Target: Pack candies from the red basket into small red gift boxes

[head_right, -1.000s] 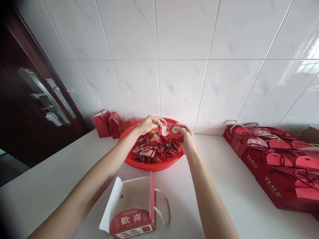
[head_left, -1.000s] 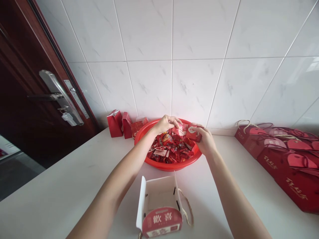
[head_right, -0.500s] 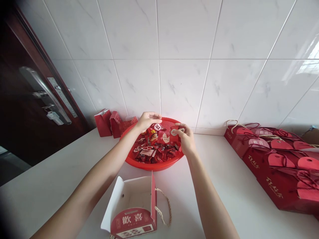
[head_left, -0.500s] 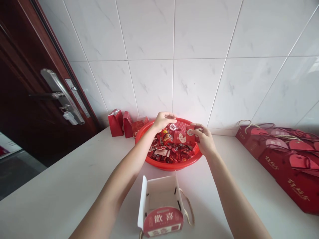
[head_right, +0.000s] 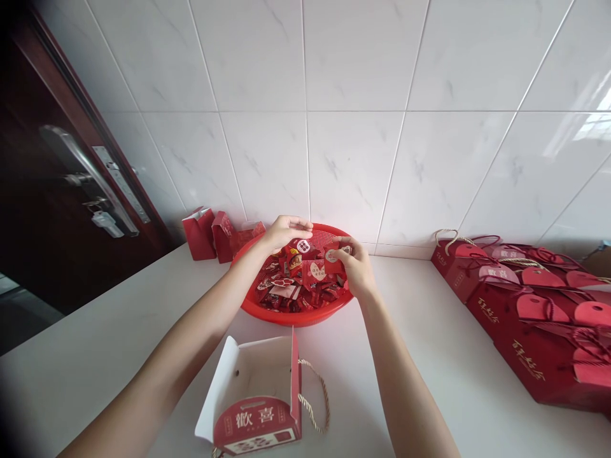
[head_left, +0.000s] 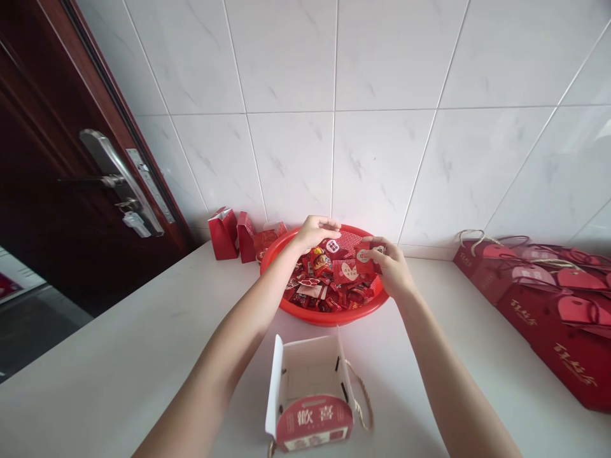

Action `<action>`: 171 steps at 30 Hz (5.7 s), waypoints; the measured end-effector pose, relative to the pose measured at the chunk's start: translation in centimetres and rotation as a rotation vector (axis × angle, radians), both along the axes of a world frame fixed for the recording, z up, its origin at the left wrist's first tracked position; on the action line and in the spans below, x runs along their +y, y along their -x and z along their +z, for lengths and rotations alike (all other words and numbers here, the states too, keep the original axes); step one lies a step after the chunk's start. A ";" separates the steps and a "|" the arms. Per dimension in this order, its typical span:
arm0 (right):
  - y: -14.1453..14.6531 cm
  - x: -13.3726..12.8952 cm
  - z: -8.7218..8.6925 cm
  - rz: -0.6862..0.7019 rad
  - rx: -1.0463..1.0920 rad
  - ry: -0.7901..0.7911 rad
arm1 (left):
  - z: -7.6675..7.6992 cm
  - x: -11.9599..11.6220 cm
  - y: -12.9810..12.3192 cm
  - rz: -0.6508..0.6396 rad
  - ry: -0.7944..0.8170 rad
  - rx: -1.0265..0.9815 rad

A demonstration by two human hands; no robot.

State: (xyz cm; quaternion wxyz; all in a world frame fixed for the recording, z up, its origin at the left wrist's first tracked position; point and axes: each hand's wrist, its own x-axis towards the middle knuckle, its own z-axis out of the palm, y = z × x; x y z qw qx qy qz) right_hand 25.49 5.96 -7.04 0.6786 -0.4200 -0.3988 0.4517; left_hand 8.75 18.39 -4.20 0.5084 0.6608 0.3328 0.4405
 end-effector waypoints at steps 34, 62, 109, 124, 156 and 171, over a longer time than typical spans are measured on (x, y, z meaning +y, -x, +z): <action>-0.4 0.4 -0.5 -0.043 -0.091 0.015 | 0.7 -2.5 4.8 -0.286 -0.317 0.661; -0.5 0.3 -0.2 0.043 -0.036 0.012 | -0.2 0.0 8.9 -0.232 -0.282 1.222; -0.6 0.4 -0.2 0.037 -0.059 0.014 | 4.0 -9.9 5.8 -0.378 -0.297 0.426; -0.5 0.2 0.0 0.028 -0.039 0.023 | 4.2 -10.5 5.5 -0.520 -0.337 0.390; -0.7 0.8 -0.2 -0.101 0.213 0.005 | -0.4 -5.3 1.1 -0.196 -0.155 0.307; -1.0 0.9 -0.1 -0.051 0.224 0.015 | 0.2 -4.5 1.9 -0.518 0.073 0.614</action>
